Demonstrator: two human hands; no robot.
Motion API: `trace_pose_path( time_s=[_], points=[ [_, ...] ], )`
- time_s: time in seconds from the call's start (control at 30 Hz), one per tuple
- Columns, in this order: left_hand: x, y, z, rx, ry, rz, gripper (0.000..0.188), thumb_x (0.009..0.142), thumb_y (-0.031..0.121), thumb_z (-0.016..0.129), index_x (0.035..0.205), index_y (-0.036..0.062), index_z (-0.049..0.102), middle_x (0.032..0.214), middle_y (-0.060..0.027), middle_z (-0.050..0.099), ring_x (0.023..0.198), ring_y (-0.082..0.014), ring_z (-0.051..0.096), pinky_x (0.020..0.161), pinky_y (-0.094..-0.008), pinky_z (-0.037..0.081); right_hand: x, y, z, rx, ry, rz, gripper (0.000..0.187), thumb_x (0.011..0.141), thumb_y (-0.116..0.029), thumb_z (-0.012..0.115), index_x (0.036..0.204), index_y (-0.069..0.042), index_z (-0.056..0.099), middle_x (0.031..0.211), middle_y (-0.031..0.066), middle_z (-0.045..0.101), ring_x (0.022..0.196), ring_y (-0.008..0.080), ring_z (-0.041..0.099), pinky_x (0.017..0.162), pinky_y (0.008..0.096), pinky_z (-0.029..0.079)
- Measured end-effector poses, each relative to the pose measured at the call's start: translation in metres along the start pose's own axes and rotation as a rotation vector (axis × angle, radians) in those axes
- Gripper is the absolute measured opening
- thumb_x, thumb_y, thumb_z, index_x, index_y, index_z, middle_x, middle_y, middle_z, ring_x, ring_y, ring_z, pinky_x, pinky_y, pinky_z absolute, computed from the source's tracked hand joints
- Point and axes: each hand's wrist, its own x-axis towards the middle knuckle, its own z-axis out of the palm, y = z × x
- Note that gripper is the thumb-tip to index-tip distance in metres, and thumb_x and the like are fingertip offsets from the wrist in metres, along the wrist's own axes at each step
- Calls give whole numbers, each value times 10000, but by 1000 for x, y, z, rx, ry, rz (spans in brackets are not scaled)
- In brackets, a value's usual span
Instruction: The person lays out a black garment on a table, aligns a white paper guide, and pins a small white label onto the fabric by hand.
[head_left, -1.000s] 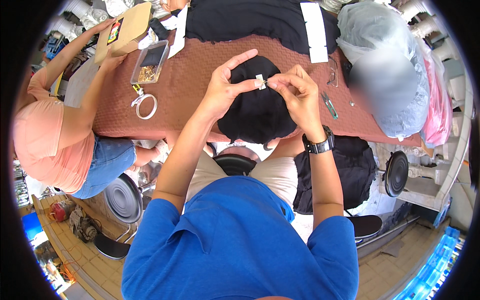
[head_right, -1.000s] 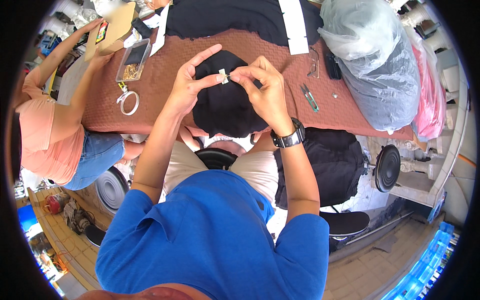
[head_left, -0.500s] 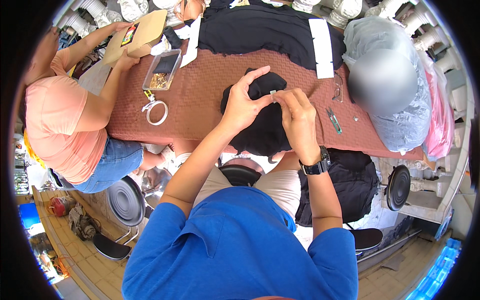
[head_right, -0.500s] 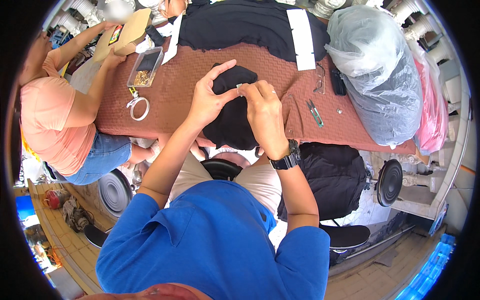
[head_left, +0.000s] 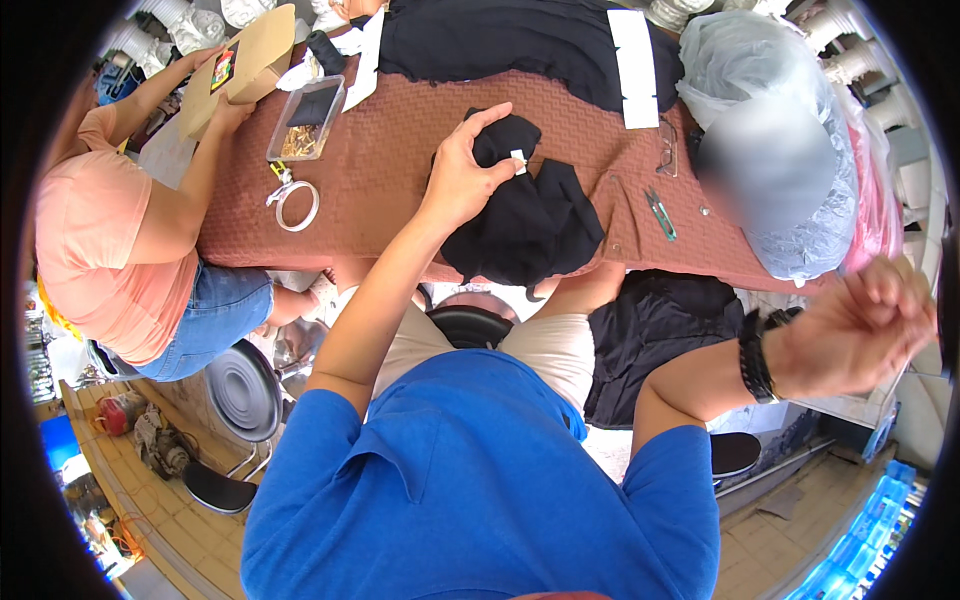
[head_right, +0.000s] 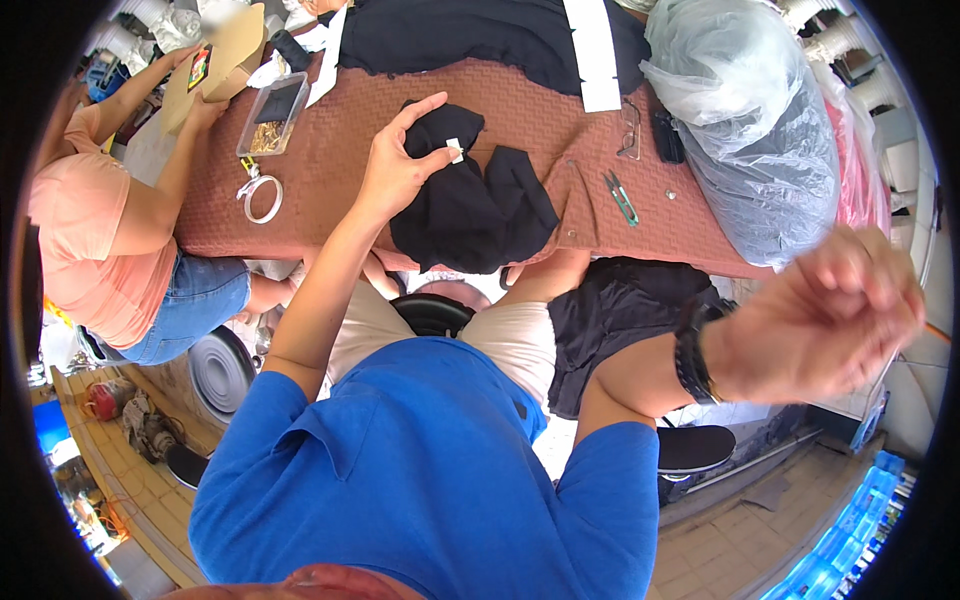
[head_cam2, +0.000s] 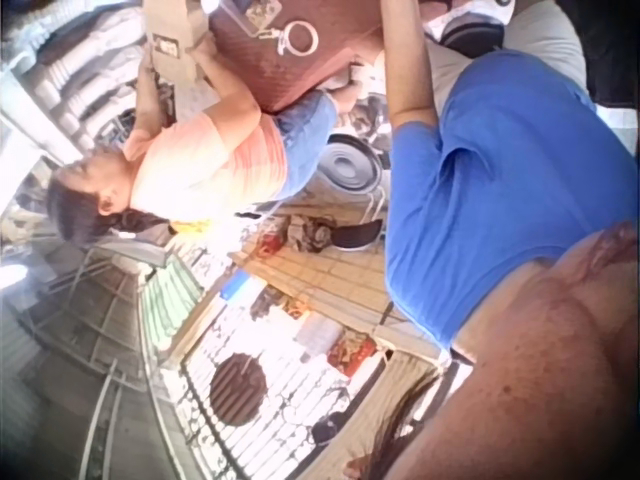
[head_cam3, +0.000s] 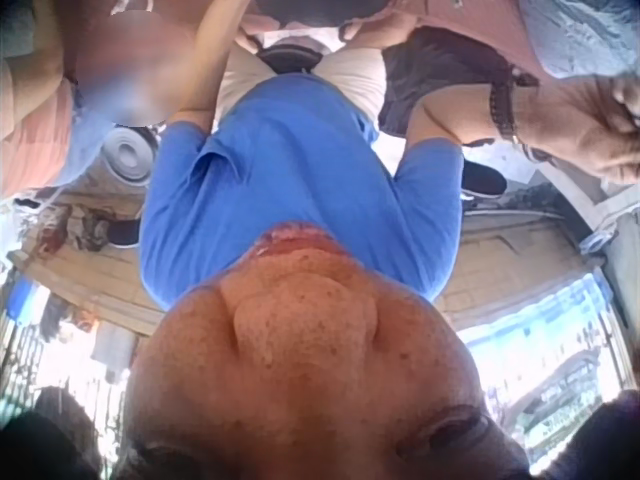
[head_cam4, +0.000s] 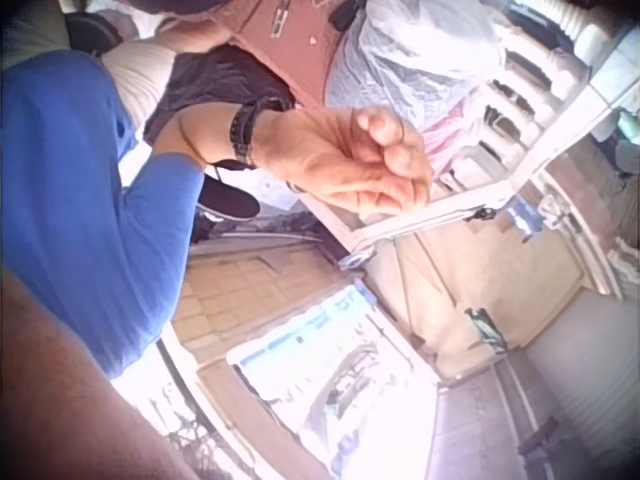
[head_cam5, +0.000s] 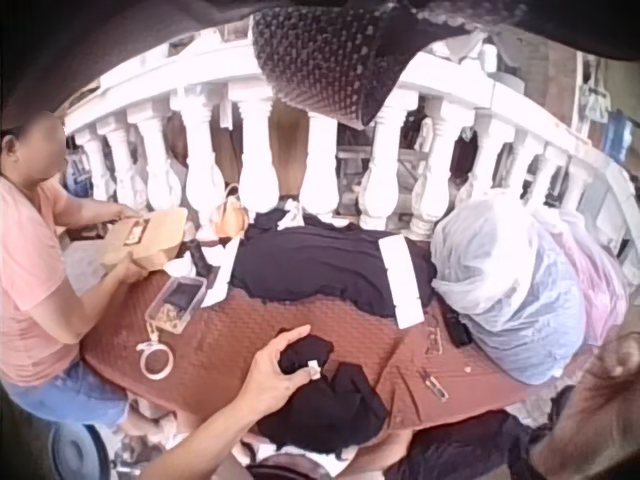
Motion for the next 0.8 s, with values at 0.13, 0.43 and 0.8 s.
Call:
trace_pose_path(
  time_s=[0.13, 0.43, 0.8],
  points=[
    [0, -11, -2, 81, 36, 3, 669, 757, -25, 783, 1396, 26, 594, 1253, -108, 669, 1134, -175, 631, 1033, -293, 464, 10, -35, -19, 285, -20, -66, 129, 941, 31, 557, 884, -53, 636, 839, 19, 626, 757, 104, 563, 702, 223, 475],
    [-2, -10, -5, -146, 13, -45, 679, 777, -35, 800, 1416, 35, 579, 1271, -99, 661, 1115, -165, 645, 1005, -292, 505, 4, -51, -21, 566, 1, 57, 207, 845, 141, 588, 857, -62, 626, 798, 30, 653, 748, 116, 644, 793, 272, 534],
    [-9, 20, -6, -491, -62, -79, 697, 797, -81, 792, 1439, 41, 552, 1165, -73, 701, 1015, -120, 676, 958, -276, 545, -146, 126, 83, -525, -334, 529, 67, 872, -1, 748, 938, -10, 752, 799, 64, 613, 680, 142, 575, 634, 279, 470]
  ],
)
